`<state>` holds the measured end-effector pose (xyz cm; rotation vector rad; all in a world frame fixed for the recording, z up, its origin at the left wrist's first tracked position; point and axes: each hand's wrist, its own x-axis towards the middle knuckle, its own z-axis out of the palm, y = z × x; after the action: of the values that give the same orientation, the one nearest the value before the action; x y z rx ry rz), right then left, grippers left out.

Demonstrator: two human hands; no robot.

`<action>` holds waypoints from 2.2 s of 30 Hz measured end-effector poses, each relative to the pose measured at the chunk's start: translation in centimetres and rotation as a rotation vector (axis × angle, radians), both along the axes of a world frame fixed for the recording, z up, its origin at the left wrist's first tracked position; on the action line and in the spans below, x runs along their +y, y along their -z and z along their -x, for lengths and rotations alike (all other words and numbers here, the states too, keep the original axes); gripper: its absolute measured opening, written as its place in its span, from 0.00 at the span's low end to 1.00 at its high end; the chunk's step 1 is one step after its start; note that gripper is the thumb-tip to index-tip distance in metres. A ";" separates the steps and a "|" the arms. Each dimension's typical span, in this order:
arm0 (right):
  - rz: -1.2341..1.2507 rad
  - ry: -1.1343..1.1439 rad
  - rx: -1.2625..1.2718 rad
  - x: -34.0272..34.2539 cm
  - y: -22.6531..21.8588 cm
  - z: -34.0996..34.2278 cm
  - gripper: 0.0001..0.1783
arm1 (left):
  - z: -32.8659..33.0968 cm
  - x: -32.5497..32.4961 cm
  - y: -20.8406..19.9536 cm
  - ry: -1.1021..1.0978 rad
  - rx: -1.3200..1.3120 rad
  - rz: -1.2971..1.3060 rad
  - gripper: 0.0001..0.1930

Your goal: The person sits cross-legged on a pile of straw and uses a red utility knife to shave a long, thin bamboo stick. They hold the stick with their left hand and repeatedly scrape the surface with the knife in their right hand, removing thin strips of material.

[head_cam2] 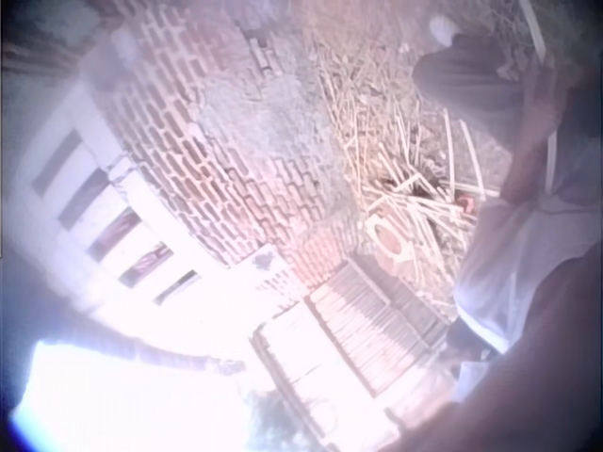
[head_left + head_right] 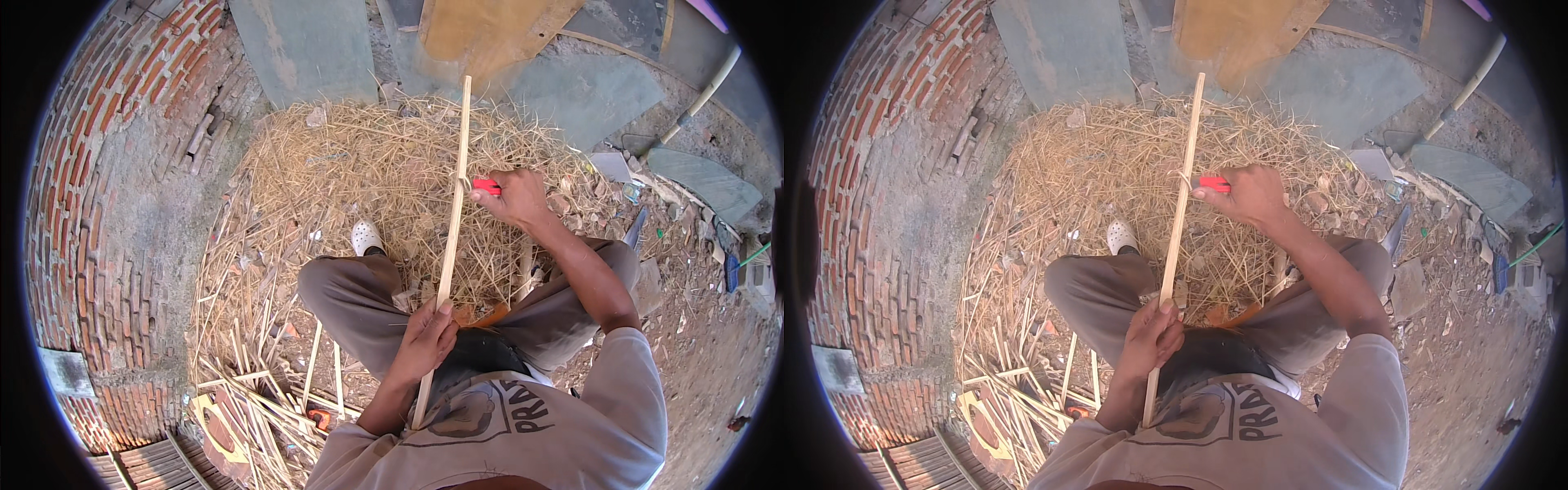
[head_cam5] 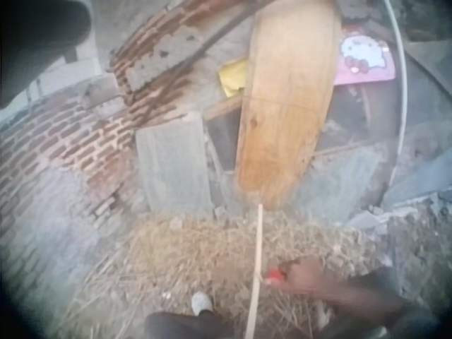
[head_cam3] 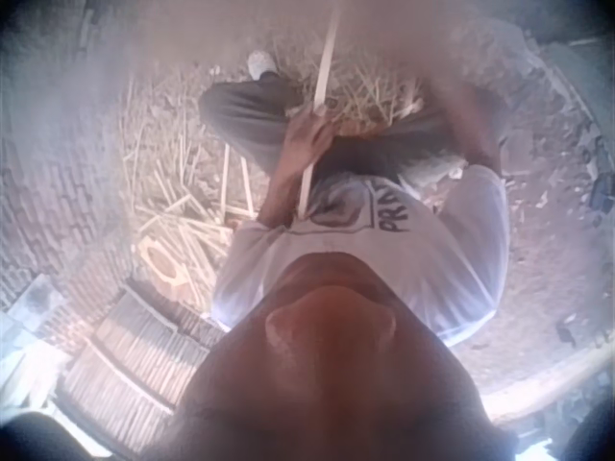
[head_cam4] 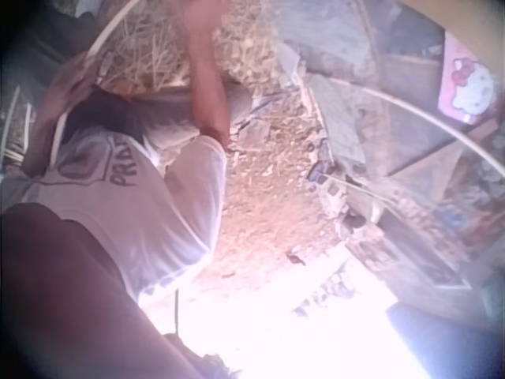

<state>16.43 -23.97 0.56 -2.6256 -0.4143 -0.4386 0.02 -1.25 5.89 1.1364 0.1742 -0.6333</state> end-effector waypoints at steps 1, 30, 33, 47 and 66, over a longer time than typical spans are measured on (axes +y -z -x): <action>0.013 -0.054 0.019 0.6 -0.3 1.1 0.39 | 0.1 0.2 0.2 -0.006 0.004 0.013 0.13; 0.023 0.130 -0.095 -3.4 0.4 -5.4 0.40 | 0.8 -0.5 -0.2 0.054 -0.085 -0.007 0.10; -0.026 0.264 -0.057 -4.6 0.0 -6.6 0.42 | 0.8 -0.6 -1.3 0.108 -0.048 -0.030 0.11; -0.033 -0.285 -0.124 1.9 -1.3 4.7 0.39 | 0.4 0.4 -0.2 -0.062 -0.105 -0.126 0.17; -0.029 -0.185 -0.205 0.3 -1.5 1.9 0.41 | 1.2 -0.8 -1.1 0.013 -0.203 -0.219 0.13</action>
<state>14.52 -23.64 2.09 -2.4941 -0.7049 -0.6484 -1.15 -2.03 6.96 1.4066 0.0630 -0.5146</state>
